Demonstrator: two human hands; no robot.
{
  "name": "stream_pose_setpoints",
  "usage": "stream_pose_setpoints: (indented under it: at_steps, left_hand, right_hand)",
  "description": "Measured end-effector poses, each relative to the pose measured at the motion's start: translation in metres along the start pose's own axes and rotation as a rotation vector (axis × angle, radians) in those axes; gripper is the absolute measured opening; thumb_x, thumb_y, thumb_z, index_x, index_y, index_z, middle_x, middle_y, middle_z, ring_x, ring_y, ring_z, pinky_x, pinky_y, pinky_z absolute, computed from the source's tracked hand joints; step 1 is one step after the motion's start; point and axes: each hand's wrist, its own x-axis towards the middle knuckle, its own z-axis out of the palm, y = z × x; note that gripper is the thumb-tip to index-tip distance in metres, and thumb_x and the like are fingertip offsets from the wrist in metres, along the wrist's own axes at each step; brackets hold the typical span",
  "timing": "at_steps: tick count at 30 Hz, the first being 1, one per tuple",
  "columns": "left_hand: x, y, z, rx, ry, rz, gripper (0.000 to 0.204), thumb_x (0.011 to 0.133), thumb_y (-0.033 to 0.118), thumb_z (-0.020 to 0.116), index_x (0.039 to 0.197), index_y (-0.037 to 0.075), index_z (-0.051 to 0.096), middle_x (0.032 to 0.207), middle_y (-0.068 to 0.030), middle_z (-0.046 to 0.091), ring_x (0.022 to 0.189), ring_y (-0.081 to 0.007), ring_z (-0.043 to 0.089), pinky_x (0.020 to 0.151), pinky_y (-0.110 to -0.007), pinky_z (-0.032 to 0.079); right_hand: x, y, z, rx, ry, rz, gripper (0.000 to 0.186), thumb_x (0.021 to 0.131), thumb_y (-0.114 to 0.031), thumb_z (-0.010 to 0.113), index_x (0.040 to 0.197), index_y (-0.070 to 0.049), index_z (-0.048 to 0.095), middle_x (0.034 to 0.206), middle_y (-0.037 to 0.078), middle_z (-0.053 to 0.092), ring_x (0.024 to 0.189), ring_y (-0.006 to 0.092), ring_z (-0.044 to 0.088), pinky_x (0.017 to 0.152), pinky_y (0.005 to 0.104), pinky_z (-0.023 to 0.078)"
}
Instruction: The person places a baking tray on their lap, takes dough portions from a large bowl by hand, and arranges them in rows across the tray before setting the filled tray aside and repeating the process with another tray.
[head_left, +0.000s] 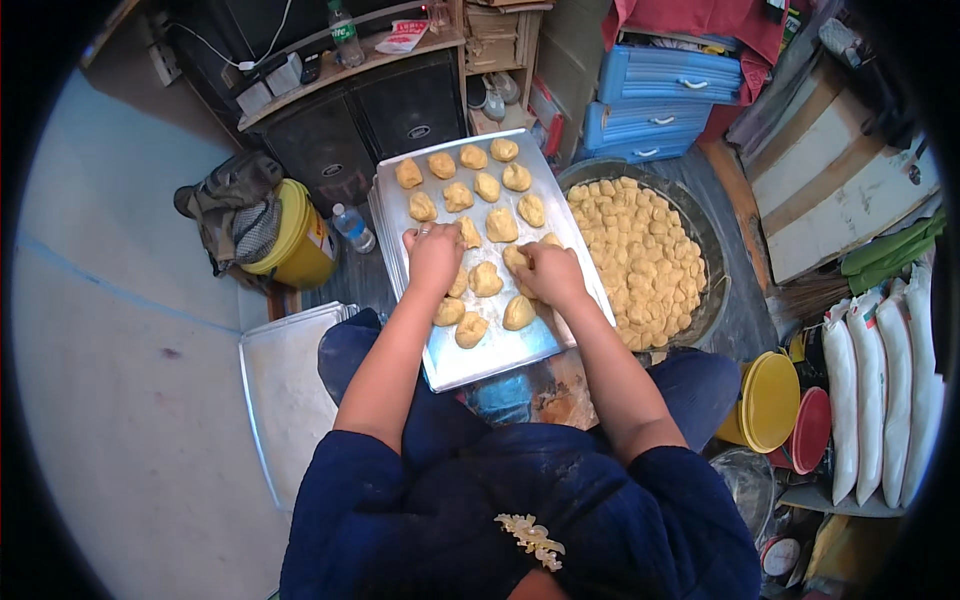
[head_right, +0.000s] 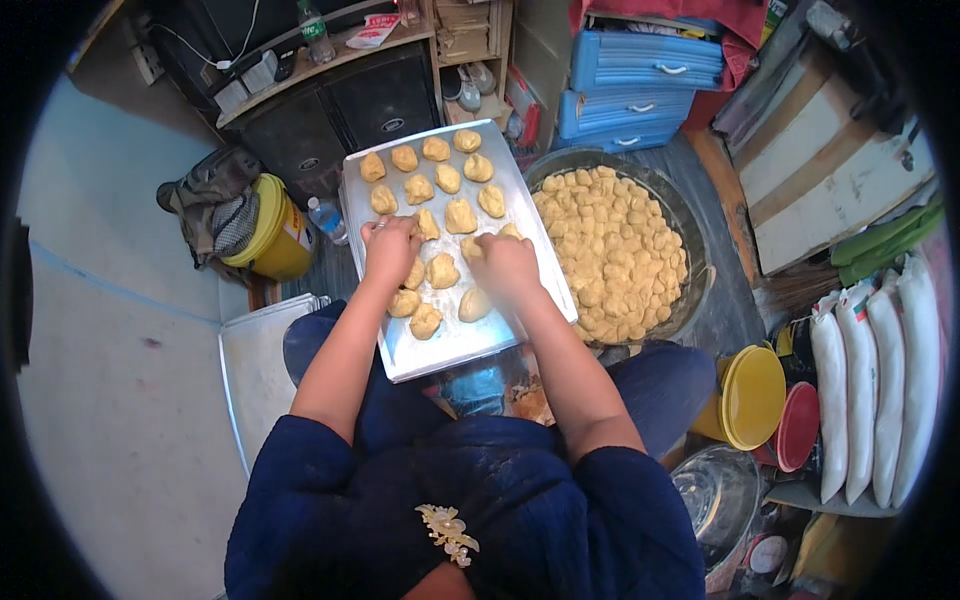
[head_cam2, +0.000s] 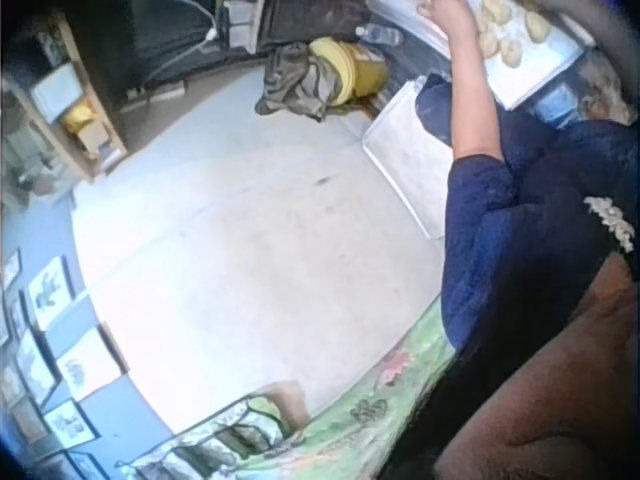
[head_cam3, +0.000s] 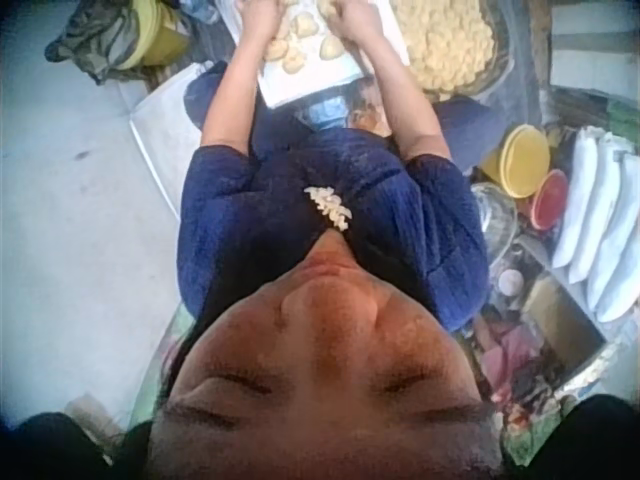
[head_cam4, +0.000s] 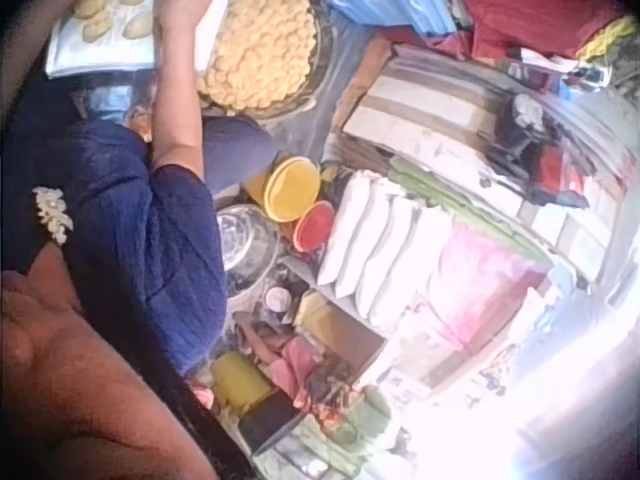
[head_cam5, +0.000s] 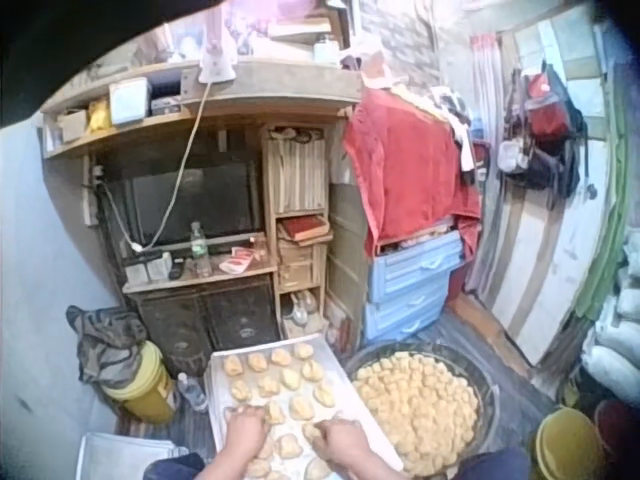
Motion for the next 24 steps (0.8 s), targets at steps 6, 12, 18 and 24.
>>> stream_pose_setpoints:
  at_steps: [6,12,18,24]
  left_hand:
    - [0.0,0.016,-0.006,-0.007,-0.019,-0.024,0.025,0.079,0.024,0.067,0.099,0.01,0.066,0.099,-0.0083,0.067,0.106,-0.0268,0.055,0.093,-0.044,0.03]
    - [-0.071,0.038,-0.051,-0.133,-0.119,-0.065,0.041,0.083,0.025,0.064,0.12,0.008,0.059,0.124,-0.0154,0.054,0.114,-0.0307,0.05,0.098,-0.046,0.031]
    - [-0.131,0.031,-0.054,-0.299,-0.17,-0.214,0.046,0.087,0.024,0.061,0.127,0.004,0.053,0.124,-0.0204,0.049,0.108,-0.0365,0.052,0.09,-0.044,0.044]
    - [-0.141,0.042,-0.051,-0.523,-0.097,-0.26,0.045,0.085,0.014,0.061,0.126,-0.003,0.052,0.122,-0.0206,0.048,0.102,-0.0352,0.057,0.085,-0.037,0.048]
  right_hand:
    - [-0.029,0.018,-0.016,0.117,0.02,-0.085,0.034,0.082,-0.031,0.059,0.103,-0.004,0.065,0.104,0.019,0.064,0.101,0.0319,0.059,0.09,0.0397,0.044]
    - [-0.047,0.056,-0.005,0.248,0.004,0.053,0.041,0.081,-0.042,0.065,0.098,-0.005,0.061,0.078,0.019,0.064,0.08,0.0356,0.064,0.071,0.0421,0.05]
    - [-0.054,0.043,-0.006,0.022,0.201,-0.069,0.029,0.075,-0.021,0.071,0.099,-0.006,0.06,0.078,0.013,0.06,0.073,0.0307,0.06,0.065,0.0389,0.048]
    - [-0.066,0.013,0.027,-0.028,0.129,-0.471,0.024,0.075,-0.017,0.064,0.097,-0.008,0.065,0.095,0.014,0.057,0.092,0.0312,0.057,0.078,0.0413,0.046]
